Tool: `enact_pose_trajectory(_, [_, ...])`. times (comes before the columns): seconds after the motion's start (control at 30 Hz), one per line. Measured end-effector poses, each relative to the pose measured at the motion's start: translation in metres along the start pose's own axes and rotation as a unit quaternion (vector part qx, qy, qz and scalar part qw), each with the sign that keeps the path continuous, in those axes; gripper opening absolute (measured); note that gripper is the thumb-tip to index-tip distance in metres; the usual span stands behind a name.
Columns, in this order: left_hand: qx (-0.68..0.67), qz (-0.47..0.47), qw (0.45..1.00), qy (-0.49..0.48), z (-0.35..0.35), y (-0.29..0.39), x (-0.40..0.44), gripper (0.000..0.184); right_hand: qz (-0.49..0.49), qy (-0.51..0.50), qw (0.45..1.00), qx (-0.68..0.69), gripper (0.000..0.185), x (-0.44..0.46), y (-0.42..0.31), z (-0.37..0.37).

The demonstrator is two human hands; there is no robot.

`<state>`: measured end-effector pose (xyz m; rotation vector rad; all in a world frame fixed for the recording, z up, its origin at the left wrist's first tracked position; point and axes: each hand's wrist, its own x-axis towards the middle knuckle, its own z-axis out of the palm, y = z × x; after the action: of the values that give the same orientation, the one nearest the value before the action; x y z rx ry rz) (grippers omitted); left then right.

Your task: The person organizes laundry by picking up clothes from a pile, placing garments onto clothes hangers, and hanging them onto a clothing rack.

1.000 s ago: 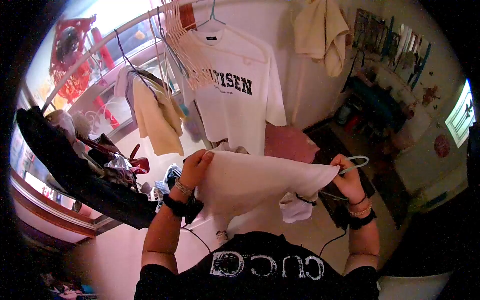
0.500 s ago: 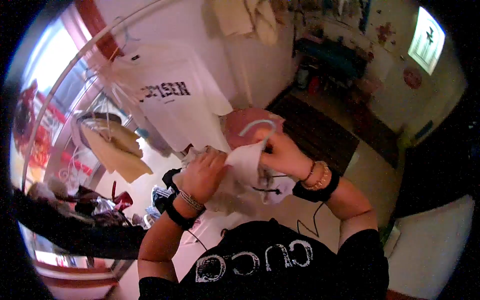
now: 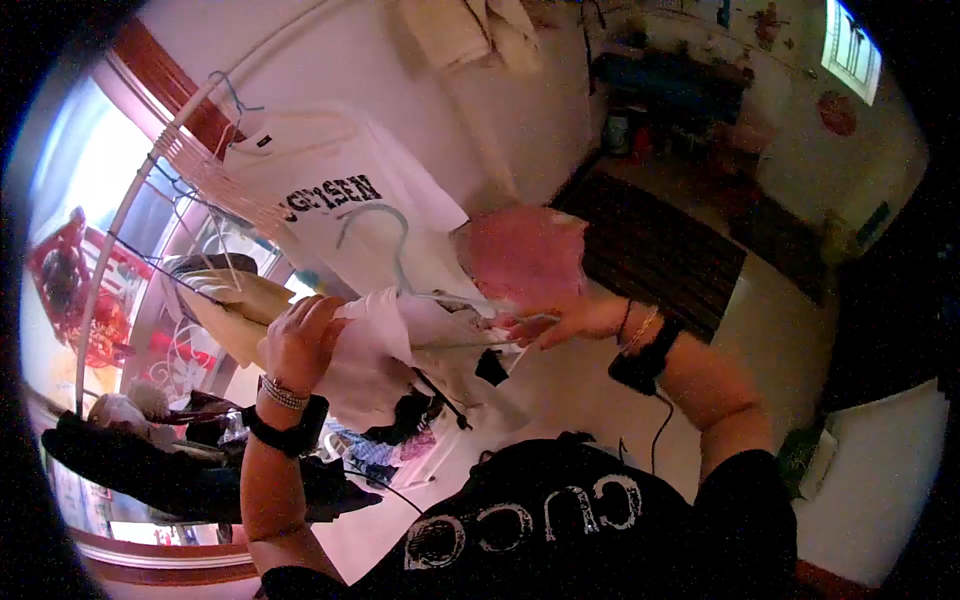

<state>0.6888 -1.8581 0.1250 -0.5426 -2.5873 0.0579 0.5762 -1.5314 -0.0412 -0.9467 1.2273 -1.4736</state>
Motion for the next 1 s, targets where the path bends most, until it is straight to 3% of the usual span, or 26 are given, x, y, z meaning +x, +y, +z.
enact_pose_trajectory(0.13, [0.018, -0.023, 0.998, -0.049, -0.019, -0.018, -0.018, 0.021, -0.040, -0.079, 0.989, 0.115, 0.070, 0.016, 0.032, 0.012])
enact_pose_trajectory(0.2, [-0.061, -0.098, 0.993, 0.032, -0.023, -0.034, -0.036, 0.019, -0.062, -0.063, 0.930, 0.356, 0.074, 0.025, 0.047, 0.010])
enact_pose_trajectory(0.23, [-0.053, -0.104, 0.993, 0.031, -0.028, -0.035, -0.042, 0.019, -0.060, -0.072, 0.929, 0.357, 0.074, 0.041, 0.065, 0.005])
enact_pose_trajectory(0.3, [-0.076, -0.108, 0.991, 0.035, -0.045, -0.021, -0.044, 0.017, -0.016, 0.044, 0.989, 0.138, 0.078, 0.069, 0.089, 0.008])
enact_pose_trajectory(0.33, [-0.102, -0.132, 0.986, 0.023, -0.050, -0.009, -0.044, 0.017, -0.013, 0.042, 0.989, 0.143, 0.078, 0.078, 0.091, 0.017])
enact_pose_trajectory(0.37, [-0.104, -0.134, 0.985, 0.021, -0.052, -0.004, -0.046, 0.017, -0.062, 0.048, 0.996, -0.032, 0.074, 0.091, 0.062, 0.037])
enact_pose_trajectory(0.4, [-0.113, -0.110, 0.987, 0.013, -0.053, -0.001, -0.047, 0.017, -0.111, 0.053, 0.970, -0.208, 0.069, 0.106, 0.044, 0.049])
enact_pose_trajectory(0.47, [-0.096, -0.046, 0.994, 0.038, -0.052, -0.004, -0.053, 0.021, -0.106, -0.002, 0.963, -0.247, 0.060, 0.133, 0.034, 0.059])
enact_pose_trajectory(0.53, [-0.101, -0.078, 0.990, 0.053, -0.059, -0.007, -0.066, 0.022, -0.103, -0.057, 0.952, -0.284, 0.052, 0.141, 0.030, 0.055])
enact_pose_trajectory(0.63, [-0.123, -0.133, 0.982, 0.054, -0.072, -0.030, -0.091, 0.026, -0.126, 0.055, 0.945, -0.296, 0.031, 0.128, 0.031, 0.026])
enact_pose_trajectory(0.67, [-0.073, -0.123, 0.989, 0.025, -0.076, -0.038, -0.098, 0.026, -0.031, 0.112, 0.911, -0.396, 0.029, 0.098, -0.029, 0.038])
enact_pose_trajectory(0.73, [-0.022, -0.088, 0.996, 0.015, -0.076, -0.034, -0.097, 0.023, 0.012, 0.191, 0.891, -0.412, 0.024, 0.072, -0.067, 0.018])
enact_pose_trajectory(0.77, [-0.033, -0.094, 0.995, 0.011, -0.072, -0.033, -0.098, 0.023, -0.041, 0.216, 0.917, -0.332, 0.022, 0.072, -0.043, -0.007])
enact_pose_trajectory(0.8, [-0.003, -0.093, 0.996, 0.005, -0.069, -0.034, -0.099, 0.022, -0.031, 0.214, 0.918, -0.333, 0.022, 0.067, -0.052, -0.009])
enact_pose_trajectory(0.87, [0.037, -0.124, 0.991, 0.019, -0.059, -0.034, -0.095, 0.019, -0.109, 0.232, 0.822, -0.509, 0.020, 0.057, -0.078, -0.010])
enact_pose_trajectory(1.0, [0.041, -0.177, 0.981, 0.072, -0.039, -0.042, -0.089, 0.019, -0.158, 0.246, 0.816, -0.499, 0.030, 0.049, -0.097, 0.004])
